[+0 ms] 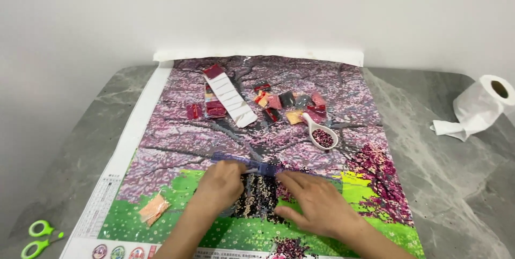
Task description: A person performs diamond painting by using a specialized pen tool to pick up small resin rhinestones and place them onto a coded adhesive canvas to create a mosaic image.
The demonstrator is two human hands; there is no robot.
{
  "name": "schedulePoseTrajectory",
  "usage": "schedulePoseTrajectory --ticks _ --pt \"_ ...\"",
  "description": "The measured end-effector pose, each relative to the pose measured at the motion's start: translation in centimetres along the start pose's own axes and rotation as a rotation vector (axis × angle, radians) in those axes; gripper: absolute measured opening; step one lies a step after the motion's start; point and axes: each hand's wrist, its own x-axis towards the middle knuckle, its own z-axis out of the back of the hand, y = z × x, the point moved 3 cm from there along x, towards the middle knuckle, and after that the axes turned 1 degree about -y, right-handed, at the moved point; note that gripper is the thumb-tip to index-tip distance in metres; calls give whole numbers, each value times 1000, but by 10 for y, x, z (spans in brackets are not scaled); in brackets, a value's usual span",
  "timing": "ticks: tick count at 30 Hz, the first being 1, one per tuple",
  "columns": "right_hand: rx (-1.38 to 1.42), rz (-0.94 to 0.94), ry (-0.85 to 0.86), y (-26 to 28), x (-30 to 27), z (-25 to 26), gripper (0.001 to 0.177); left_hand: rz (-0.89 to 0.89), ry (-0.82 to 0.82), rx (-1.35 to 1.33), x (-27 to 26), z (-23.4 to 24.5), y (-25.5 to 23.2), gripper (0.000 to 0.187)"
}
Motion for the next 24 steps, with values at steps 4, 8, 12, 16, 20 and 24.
schedulePoseTrajectory --ticks 4,8,12,16,20,24 --pt "-45 9 -79 -6 3 -7 78 42 20 -90 -6 3 0 44" --pt "-85 58 -213 -12 2 -14 73 -204 -192 63 20 -21 8 26" --pt "-106 13 -195 -14 5 -15 79 -189 -112 85 -5 2 -31 28" --pt "-131 1 -150 -12 6 -13 80 -204 -109 146 3 -12 -35 26" --pt "-98 -76 -71 -9 2 -7 65 -197 -41 130 -5 -5 -39 26" --pt "-172 -9 -242 -15 2 -18 52 -208 -3 166 -5 -4 -39 25"
